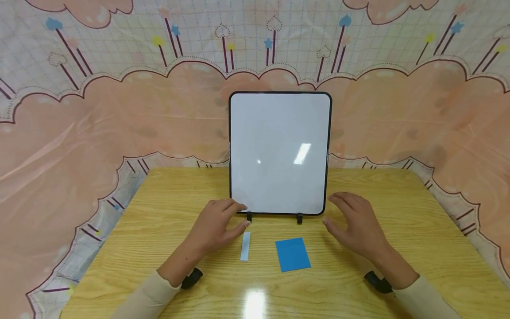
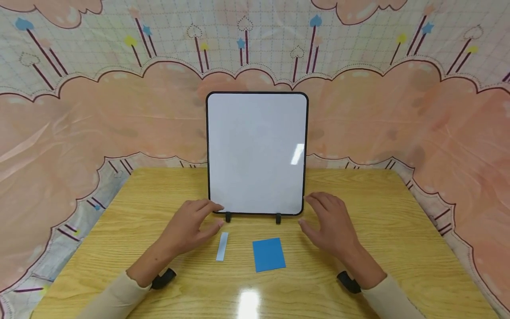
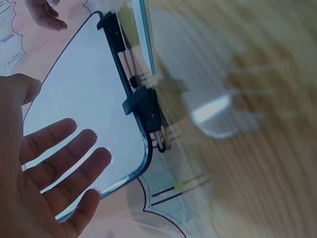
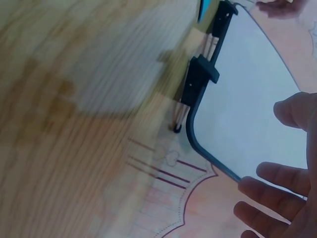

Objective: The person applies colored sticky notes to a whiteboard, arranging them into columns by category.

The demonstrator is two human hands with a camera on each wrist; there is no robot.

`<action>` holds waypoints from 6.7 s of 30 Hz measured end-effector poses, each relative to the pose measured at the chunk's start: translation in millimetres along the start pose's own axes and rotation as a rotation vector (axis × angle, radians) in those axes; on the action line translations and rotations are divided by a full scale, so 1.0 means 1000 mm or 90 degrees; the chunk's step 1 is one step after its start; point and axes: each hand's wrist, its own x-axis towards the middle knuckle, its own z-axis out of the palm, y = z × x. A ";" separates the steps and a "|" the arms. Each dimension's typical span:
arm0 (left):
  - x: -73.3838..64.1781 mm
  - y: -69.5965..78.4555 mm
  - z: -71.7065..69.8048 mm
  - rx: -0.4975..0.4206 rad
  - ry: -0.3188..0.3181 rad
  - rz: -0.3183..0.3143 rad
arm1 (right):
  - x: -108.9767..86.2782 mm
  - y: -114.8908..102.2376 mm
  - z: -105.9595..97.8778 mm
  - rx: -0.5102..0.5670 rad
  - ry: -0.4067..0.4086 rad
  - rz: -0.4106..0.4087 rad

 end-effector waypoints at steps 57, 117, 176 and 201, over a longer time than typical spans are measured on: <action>0.002 0.053 0.032 0.000 -0.159 0.071 | -0.010 -0.036 0.025 0.072 -0.132 -0.141; 0.014 0.090 0.050 0.060 -0.276 0.145 | 0.001 -0.063 0.028 0.077 -0.373 -0.148; 0.016 0.087 0.054 0.091 -0.195 0.198 | -0.005 -0.058 0.030 0.111 -0.321 -0.153; -0.013 0.141 0.039 0.165 -0.095 0.345 | -0.004 -0.058 0.034 0.138 -0.287 -0.122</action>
